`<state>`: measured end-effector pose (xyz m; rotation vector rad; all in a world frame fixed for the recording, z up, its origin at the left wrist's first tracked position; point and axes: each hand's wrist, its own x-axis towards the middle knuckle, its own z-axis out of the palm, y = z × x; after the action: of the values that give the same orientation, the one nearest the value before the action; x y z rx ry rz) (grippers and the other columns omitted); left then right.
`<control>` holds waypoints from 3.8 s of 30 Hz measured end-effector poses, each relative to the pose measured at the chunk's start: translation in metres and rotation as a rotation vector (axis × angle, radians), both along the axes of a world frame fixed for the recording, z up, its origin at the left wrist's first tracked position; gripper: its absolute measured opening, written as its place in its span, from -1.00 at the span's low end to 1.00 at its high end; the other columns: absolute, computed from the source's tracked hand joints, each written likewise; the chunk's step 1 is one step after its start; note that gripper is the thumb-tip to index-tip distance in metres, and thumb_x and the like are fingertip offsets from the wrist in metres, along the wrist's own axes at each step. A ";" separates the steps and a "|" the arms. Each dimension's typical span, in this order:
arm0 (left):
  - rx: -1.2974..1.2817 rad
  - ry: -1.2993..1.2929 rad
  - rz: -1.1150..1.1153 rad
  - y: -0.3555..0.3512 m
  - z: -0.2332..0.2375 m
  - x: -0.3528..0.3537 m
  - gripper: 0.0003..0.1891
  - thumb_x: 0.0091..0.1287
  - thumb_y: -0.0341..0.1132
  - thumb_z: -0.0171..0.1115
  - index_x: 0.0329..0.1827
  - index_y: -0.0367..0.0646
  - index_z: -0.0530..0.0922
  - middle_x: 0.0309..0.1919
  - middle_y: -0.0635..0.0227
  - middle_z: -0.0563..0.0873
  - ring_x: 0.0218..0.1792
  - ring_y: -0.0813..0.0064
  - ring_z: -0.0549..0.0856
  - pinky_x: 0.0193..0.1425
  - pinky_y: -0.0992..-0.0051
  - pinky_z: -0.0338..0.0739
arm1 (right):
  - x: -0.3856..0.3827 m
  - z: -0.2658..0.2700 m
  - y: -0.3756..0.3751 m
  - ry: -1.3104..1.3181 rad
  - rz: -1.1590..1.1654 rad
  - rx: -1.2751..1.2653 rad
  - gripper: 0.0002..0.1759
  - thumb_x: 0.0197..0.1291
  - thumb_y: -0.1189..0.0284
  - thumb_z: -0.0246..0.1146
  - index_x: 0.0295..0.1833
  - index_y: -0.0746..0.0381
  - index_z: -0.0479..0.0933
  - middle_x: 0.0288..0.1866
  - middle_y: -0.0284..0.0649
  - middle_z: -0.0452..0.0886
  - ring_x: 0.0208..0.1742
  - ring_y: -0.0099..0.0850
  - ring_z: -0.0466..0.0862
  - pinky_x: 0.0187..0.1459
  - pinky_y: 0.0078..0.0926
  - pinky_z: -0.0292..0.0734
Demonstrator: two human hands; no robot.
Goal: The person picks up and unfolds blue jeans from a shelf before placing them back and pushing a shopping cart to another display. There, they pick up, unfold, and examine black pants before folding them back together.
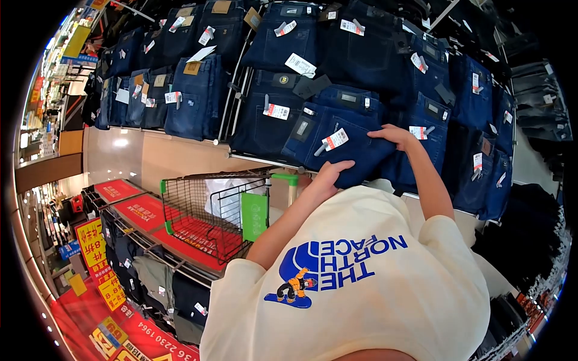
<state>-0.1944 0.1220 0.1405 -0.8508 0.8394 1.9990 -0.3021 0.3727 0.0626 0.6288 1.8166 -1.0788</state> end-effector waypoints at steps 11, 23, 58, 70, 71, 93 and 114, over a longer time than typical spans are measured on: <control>-0.133 0.200 0.136 -0.050 0.096 -0.060 -0.71 0.31 -0.32 0.35 0.02 -0.30 0.67 -0.14 0.16 0.80 -0.18 0.33 0.82 -0.07 0.36 0.75 | -0.010 0.105 -0.041 0.260 -0.561 -0.783 -0.31 0.25 0.38 0.44 0.42 0.38 0.37 0.19 -0.06 0.66 0.12 -0.33 0.72 0.12 -0.39 0.68; -0.610 0.926 -0.117 -0.066 0.087 -0.096 -0.71 0.31 -0.43 0.38 0.05 -0.37 0.70 -0.15 0.26 0.82 -0.22 0.57 0.76 -0.06 0.53 0.67 | 0.044 0.144 -0.040 0.637 -0.773 -0.761 -0.38 0.31 0.52 0.34 0.45 0.36 0.34 0.32 -0.07 0.59 0.29 -0.27 0.62 0.35 -0.31 0.52; -1.425 0.948 -0.540 -0.043 -0.118 -0.002 -0.28 0.22 -0.31 0.41 0.43 -0.36 0.35 0.28 -0.18 0.55 0.29 -0.11 0.57 0.39 0.18 0.47 | 0.079 -0.048 0.023 0.772 -0.245 1.112 -0.03 0.07 0.09 0.55 0.47 0.30 0.26 0.32 0.04 0.37 0.28 -0.01 0.44 0.14 -0.02 0.50; -1.366 1.204 -0.285 -0.023 -0.079 0.016 -0.47 0.31 -0.46 0.27 0.38 -0.27 0.44 0.47 -0.08 0.32 0.47 -0.10 0.32 0.51 0.13 0.28 | 0.086 -0.055 0.094 0.932 -0.338 0.818 -0.46 0.10 0.41 0.29 0.26 0.23 0.55 0.09 0.13 0.69 0.10 0.14 0.67 0.11 0.03 0.58; -1.367 1.205 -0.279 -0.023 -0.079 0.016 -0.47 0.31 -0.46 0.27 0.38 -0.27 0.44 0.47 -0.08 0.32 0.47 -0.10 0.32 0.51 0.13 0.28 | 0.089 -0.048 0.102 0.875 -0.405 0.807 -0.46 0.10 0.38 0.29 0.25 0.25 0.57 0.05 0.14 0.71 0.09 0.16 0.68 0.14 0.02 0.58; -0.106 0.507 0.284 0.018 -0.031 -0.070 -0.43 0.41 -0.22 0.38 0.41 -0.12 0.36 0.12 0.23 0.66 0.15 0.22 0.68 0.24 0.29 0.56 | 0.079 0.065 -0.061 1.398 0.394 0.278 -0.37 0.13 0.63 0.21 0.37 0.07 0.51 0.29 -0.22 0.58 0.22 -0.18 0.61 0.04 -0.23 0.66; -1.654 0.441 0.131 -0.039 -0.143 -0.052 -0.51 0.16 -0.31 0.45 0.14 -0.29 0.56 0.19 -0.01 0.43 0.10 0.02 0.59 0.23 0.23 0.49 | 0.087 -0.018 -0.049 0.788 0.317 -0.040 -0.42 0.24 0.45 0.34 0.39 0.21 0.48 0.30 -0.09 0.59 0.25 -0.16 0.63 0.32 -0.30 0.51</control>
<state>-0.2468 0.0833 -0.0025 -1.2500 2.8433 1.2124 -0.2155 0.3240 0.0447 -0.1590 2.4375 -1.2284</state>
